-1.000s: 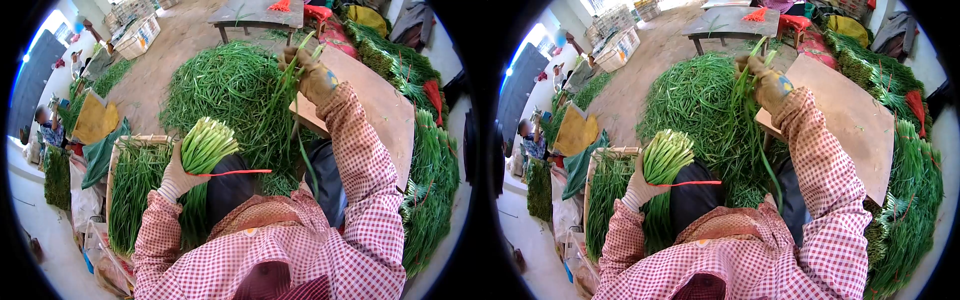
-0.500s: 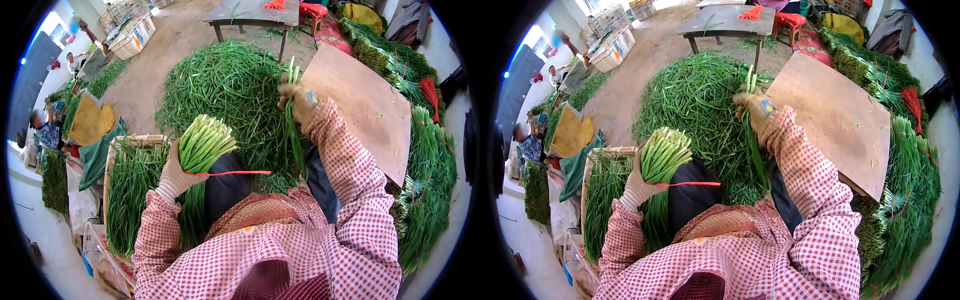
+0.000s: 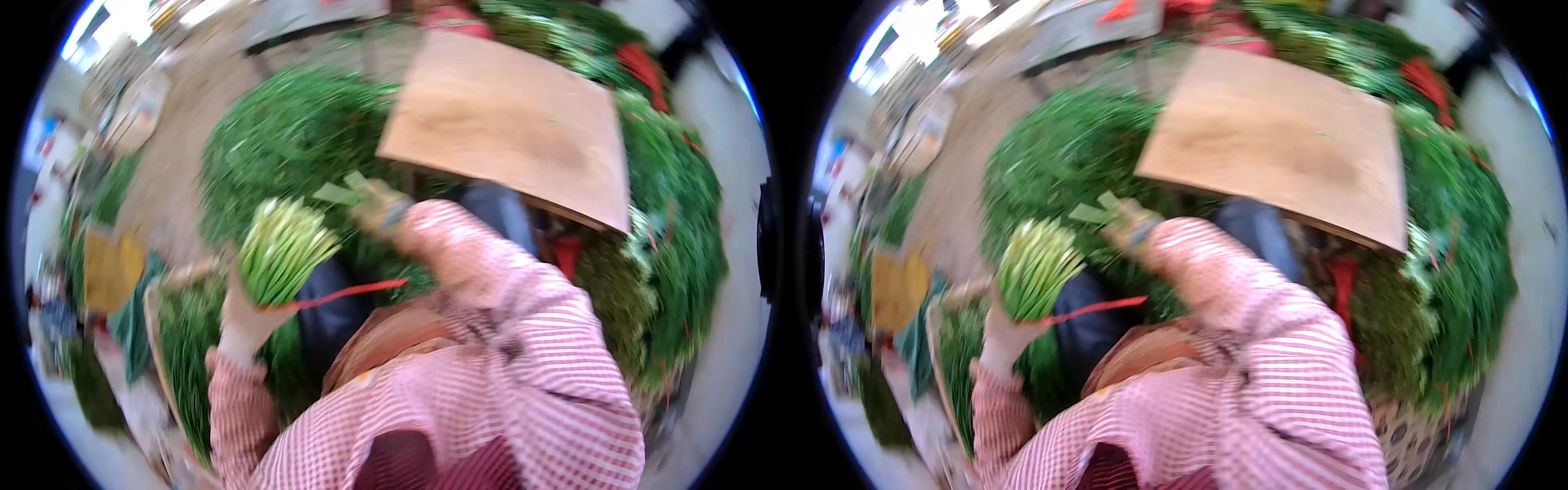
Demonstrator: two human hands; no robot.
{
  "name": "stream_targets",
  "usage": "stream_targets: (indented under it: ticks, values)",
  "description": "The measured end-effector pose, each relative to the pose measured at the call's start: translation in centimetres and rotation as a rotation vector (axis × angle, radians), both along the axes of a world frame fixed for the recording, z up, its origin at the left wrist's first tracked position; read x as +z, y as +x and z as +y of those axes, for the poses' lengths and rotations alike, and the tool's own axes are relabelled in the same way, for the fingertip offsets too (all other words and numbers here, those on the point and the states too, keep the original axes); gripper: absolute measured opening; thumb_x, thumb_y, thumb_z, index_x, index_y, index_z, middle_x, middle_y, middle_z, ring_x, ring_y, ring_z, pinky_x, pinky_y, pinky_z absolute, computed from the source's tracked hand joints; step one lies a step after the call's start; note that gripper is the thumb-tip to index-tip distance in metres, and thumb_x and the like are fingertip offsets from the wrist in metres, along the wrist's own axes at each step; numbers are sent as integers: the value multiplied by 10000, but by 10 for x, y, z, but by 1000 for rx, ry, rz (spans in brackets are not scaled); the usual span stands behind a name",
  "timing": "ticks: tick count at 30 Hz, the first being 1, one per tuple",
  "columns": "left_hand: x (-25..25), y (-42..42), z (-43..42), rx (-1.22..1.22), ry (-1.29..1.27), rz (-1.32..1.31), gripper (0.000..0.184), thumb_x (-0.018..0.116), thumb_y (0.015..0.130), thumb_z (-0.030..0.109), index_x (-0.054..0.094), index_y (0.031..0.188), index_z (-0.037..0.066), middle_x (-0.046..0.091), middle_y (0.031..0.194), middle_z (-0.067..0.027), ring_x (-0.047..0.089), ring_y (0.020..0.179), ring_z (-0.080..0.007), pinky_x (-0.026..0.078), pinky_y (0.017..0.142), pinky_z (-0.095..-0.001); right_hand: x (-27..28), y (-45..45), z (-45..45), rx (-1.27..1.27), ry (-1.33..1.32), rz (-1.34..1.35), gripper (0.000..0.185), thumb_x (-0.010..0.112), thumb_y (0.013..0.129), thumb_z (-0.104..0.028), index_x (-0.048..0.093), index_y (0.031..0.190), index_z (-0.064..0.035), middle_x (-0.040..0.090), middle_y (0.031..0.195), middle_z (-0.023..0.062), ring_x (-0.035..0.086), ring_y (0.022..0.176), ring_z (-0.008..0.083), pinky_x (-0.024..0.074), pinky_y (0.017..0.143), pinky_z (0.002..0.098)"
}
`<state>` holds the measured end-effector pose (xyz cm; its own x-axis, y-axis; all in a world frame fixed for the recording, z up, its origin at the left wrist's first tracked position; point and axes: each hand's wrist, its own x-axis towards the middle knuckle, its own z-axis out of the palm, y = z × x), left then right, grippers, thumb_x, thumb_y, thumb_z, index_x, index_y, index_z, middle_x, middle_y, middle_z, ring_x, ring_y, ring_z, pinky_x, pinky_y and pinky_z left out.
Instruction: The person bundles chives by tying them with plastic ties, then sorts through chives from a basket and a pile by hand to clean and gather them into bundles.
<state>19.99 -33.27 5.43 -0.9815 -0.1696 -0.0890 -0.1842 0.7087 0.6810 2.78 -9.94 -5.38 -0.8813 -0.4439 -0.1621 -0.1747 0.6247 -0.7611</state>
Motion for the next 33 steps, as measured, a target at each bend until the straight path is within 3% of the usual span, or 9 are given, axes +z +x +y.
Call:
stream_targets:
  ticks: [2, 4, 10, 14, 20, 24, 26, 32, 33]
  values:
    - [-8, 0, 2, -41, 138, 87, 1073, 805, 576, 79, 165, 1437, 41, 583, 1196, -140, 593, 1077, -246, 477, 903, -348, -11, 21, -11, -50, -3, -45, 552, 569, 830, -438, 486, 1277, -123, 458, 1286, 221, 462, 1190, 352, 387, 981, 418]
    - [-3, 0, 6, -69, 6, 161, 988, 749, 618, 39, 180, 1423, 89, 538, 1246, -114, 554, 1107, -212, 449, 942, -332, -51, 24, -41, -69, -66, -348, 432, 652, 792, -326, 544, 1148, -106, 615, 978, 167, 606, 919, 337, 490, 809, 408]
    - [-36, -30, -12, 239, 992, -196, 910, 699, 689, 50, 168, 1422, 143, 496, 1282, -66, 499, 1151, -196, 445, 941, -320, -22, 124, -14, -170, -903, -923, 108, 560, 878, -115, 556, 973, -62, 536, 714, 16, 522, 622, 134, 420, 568, 266]
    - [-44, -40, -9, -63, 334, -122, 937, 696, 694, 54, 124, 1430, 149, 470, 1295, -89, 513, 1125, -198, 427, 964, -309, -49, 145, -4, -57, -930, -546, 262, 510, 935, -214, 551, 1142, -59, 610, 871, 51, 563, 759, 157, 452, 681, 296]
    - [-31, -49, -6, -299, 261, -9, 1147, 775, 565, 97, 54, 1453, 12, 341, 1373, -158, 414, 1226, -246, 347, 1037, -336, 24, 128, 54, -192, -383, -484, 499, 407, 958, -388, 476, 1300, -32, 611, 1155, 186, 577, 1098, 299, 436, 936, 376]
    - [-27, -50, -23, -357, 286, -93, 1215, 803, 505, 141, 61, 1455, -8, 325, 1383, -157, 395, 1243, -256, 328, 1050, -346, 18, 125, 65, -181, -196, -437, 465, 403, 950, -382, 543, 1213, -25, 608, 1112, 205, 564, 1069, 351, 434, 913, 420]
    - [-34, -51, -17, -304, 428, -92, 1198, 811, 504, 159, 96, 1449, -15, 338, 1376, -155, 407, 1232, -254, 332, 1046, -350, 2, 128, 68, 159, -9, 92, 403, 434, 939, -326, 574, 1163, -21, 607, 1065, 210, 572, 1015, 357, 442, 865, 436]
    - [-43, -53, -10, -172, 410, -69, 1184, 819, 480, 139, 142, 1437, -28, 405, 1331, -140, 443, 1190, -231, 358, 1021, -355, 28, 117, 87, -84, -262, -215, 290, 505, 903, -251, 633, 1069, -50, 663, 885, 174, 640, 867, 320, 489, 772, 405]
    - [-22, -51, -6, -296, 43, -51, 1064, 865, 548, 202, 273, 1386, -82, 472, 1300, -216, 473, 1168, -275, 361, 1008, -352, 39, 116, 91, -115, -266, -250, 280, 517, 891, -246, 637, 1067, -64, 666, 898, 168, 643, 877, 313, 494, 775, 397]
